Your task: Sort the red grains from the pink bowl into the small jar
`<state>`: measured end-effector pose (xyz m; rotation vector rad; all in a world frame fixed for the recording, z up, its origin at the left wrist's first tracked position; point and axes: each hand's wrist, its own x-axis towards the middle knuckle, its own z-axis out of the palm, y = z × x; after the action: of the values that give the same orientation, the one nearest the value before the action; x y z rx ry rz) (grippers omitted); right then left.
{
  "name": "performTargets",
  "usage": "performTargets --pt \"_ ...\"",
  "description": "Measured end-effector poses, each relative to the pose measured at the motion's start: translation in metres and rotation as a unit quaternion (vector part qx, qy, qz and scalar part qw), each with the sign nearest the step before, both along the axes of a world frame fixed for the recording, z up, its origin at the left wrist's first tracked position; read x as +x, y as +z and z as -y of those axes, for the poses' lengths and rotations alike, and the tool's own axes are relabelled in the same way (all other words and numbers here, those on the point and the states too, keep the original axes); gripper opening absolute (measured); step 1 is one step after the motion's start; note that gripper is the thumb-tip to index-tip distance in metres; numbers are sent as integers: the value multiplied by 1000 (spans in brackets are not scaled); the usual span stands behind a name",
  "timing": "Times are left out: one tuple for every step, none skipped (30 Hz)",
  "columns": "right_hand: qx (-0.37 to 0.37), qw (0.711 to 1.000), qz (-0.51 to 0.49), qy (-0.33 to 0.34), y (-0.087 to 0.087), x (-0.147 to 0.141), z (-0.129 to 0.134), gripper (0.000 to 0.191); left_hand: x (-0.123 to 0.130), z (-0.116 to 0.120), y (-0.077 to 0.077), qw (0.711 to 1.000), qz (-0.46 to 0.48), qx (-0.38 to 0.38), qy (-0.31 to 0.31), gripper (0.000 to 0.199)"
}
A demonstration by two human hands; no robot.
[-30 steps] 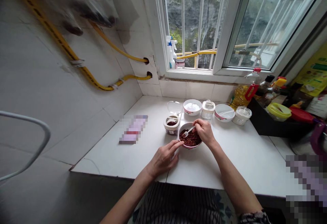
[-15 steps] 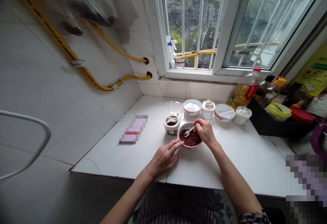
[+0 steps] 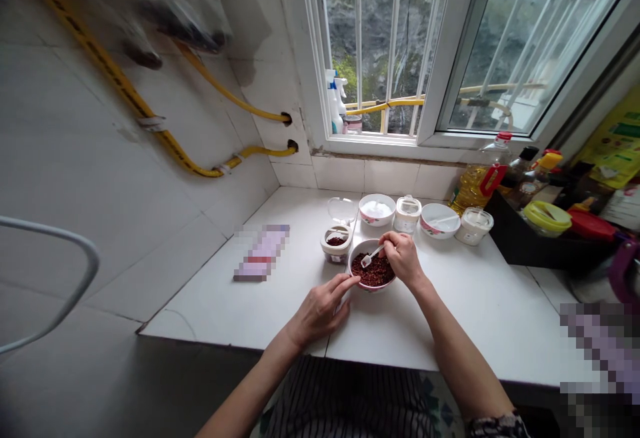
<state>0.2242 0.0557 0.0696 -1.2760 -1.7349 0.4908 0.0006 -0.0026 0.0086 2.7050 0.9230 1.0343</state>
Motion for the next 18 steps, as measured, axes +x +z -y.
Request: performTargets --pt "3 1000 1 -4 0 0 0 19 0 0 0 1000 0 -1 0 59" --pt "6 1000 4 -8 0 0 0 19 0 0 0 1000 -1 -1 0 59" --pt "9 1000 8 -12 0 0 0 19 0 0 0 1000 -2 -2 0 60" --pt "11 1000 12 -13 0 0 0 19 0 0 0 1000 -2 -1 -1 60" --pt "11 1000 13 -13 0 -1 0 19 0 0 0 1000 -3 -1 -1 61" --pt "8 1000 9 -11 0 -1 0 19 0 0 0 1000 -3 -1 -1 61" --pt "4 1000 4 -9 0 -1 0 19 0 0 0 1000 -3 -1 -1 61" --pt "1 1000 -2 -8 0 -1 0 19 0 0 -1 1000 -3 -2 -1 61" --pt "-1 1000 -5 -10 0 -1 0 19 0 0 -1 1000 -4 -2 -1 61" --pt "-1 1000 -7 -14 0 -1 0 18 0 -1 -1 1000 -4 -3 -1 61" --pt "-2 1000 -8 -18 0 -1 0 18 0 -1 -2 1000 -3 -3 -1 61" --pt "-3 1000 -8 -21 0 -1 0 18 0 -1 -2 1000 -3 -3 -2 61" --pt "-5 1000 -12 -23 0 -1 0 18 0 -1 -2 1000 -3 -3 -2 61" --pt "-9 1000 -18 -23 0 -1 0 17 0 -1 -3 1000 -3 -2 -2 61" --pt "-15 999 -27 -22 1 -1 1 17 0 -1 -3 1000 -2 -2 -2 61" --pt "-22 999 -38 -20 1 -1 1 17 0 -1 -3 1000 -2 -2 -2 61" --pt "-27 998 -48 -18 1 -2 1 18 0 -1 -3 1000 -2 -2 -1 62" --pt "-32 998 -56 -16 1 -2 2 18 0 -1 -2 1000 -2 -2 -1 62"
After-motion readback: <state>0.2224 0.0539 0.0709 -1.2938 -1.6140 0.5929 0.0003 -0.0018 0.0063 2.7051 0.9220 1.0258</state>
